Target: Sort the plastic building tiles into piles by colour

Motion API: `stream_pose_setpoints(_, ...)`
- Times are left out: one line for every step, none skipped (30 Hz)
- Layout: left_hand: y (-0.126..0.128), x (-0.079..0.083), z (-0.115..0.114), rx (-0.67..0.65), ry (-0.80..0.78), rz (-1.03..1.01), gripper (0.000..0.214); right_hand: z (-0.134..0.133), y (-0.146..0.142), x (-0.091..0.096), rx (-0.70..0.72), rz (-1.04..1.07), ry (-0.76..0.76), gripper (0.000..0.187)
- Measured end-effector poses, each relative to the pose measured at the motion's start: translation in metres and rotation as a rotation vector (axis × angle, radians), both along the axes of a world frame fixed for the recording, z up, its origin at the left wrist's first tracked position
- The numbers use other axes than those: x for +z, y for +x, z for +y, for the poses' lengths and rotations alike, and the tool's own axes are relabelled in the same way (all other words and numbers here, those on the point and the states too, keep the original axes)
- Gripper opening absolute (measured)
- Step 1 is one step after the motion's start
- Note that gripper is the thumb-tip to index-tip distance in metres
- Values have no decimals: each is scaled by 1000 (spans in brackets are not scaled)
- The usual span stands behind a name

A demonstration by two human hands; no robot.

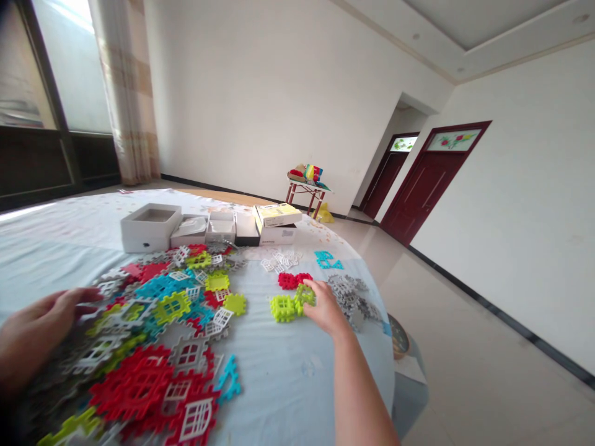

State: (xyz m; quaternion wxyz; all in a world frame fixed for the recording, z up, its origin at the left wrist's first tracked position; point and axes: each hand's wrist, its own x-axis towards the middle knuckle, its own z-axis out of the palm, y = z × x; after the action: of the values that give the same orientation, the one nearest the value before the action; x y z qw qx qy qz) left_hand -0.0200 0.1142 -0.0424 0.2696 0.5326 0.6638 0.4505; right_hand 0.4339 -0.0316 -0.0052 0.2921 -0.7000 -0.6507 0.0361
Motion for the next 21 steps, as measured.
stream_pose_setpoints(-1, -2, 2, -9, -35, -35, 38, -1, 3, -3, -7, -5, -11, 56)
stream_pose_setpoints(-3, -5, 4, -16, -61, -69, 38, -1, 5, -5, -7, -10, -25, 56)
stream_pose_setpoints(-5, -7, 6, -19, -74, -94, 39, -1, 6, -6, -3, -14, -40, 56)
stream_pose_setpoints(-6, -10, 8, -21, -76, -107, 40, -1, 6, -7, 5, -18, -52, 56)
stream_pose_setpoints(-7, -11, 10, -22, -77, -114, 41, 0, 6, -7, 14, -20, -59, 56)
stream_pose_setpoints(-7, -12, 10, -20, -81, -114, 42, 0, 6, -7, 23, -20, -59, 55)
stream_pose_setpoints(-7, -12, 10, -17, -87, -112, 42, 0, 6, -7, 30, -19, -54, 55)
stream_pose_setpoints(-7, -11, 10, -12, -92, -108, 41, 0, 6, -6, 35, -16, -45, 55)
stream_pose_setpoints(-6, -10, 8, -3, -94, -105, 40, 0, 5, -6, 37, -14, -37, 55)
stream_pose_setpoints(-5, -8, 7, 5, -94, -103, 40, 0, 5, -5, 40, -13, -33, 55)
stream_pose_setpoints(-4, -5, 5, 10, -92, -102, 39, 0, 4, -5, 45, -12, -35, 55)
stream_pose_setpoints(-2, -2, 3, 14, -91, -103, 38, 0, 3, -5, 50, -14, -43, 56)
stream_pose_setpoints(0, 0, 2, 19, -92, -107, 37, 0, 2, -5, 55, -17, -54, 56)
stream_pose_setpoints(1, 2, 0, 23, -93, -114, 36, 0, 1, -5, 58, -23, -66, 56)
stream_pose_setpoints(3, 4, -2, 21, -96, -124, 35, 1, -1, -5, 59, -29, -78, 56)
stream_pose_setpoints(4, 6, -3, 16, -98, -139, 33, 1, -2, -5, 60, -34, -89, 55)
stream_pose_setpoints(5, 7, -4, 11, -97, -153, 33, 1, -2, -5, 59, -37, -97, 54)
stream_pose_setpoints(5, 8, -5, 6, -93, -158, 33, 2, -3, -5, 60, -36, -102, 53)
stream_pose_setpoints(6, 9, -6, 4, -92, -150, 33, 2, -3, -5, 61, -33, -103, 53)
stream_pose_setpoints(6, 10, -7, 3, -91, -135, 33, 2, -3, -5, 62, -27, -99, 53)
stream_pose_setpoints(6, 11, -8, 9, -90, -115, 34, 2, -2, -5, 62, -22, -92, 54)
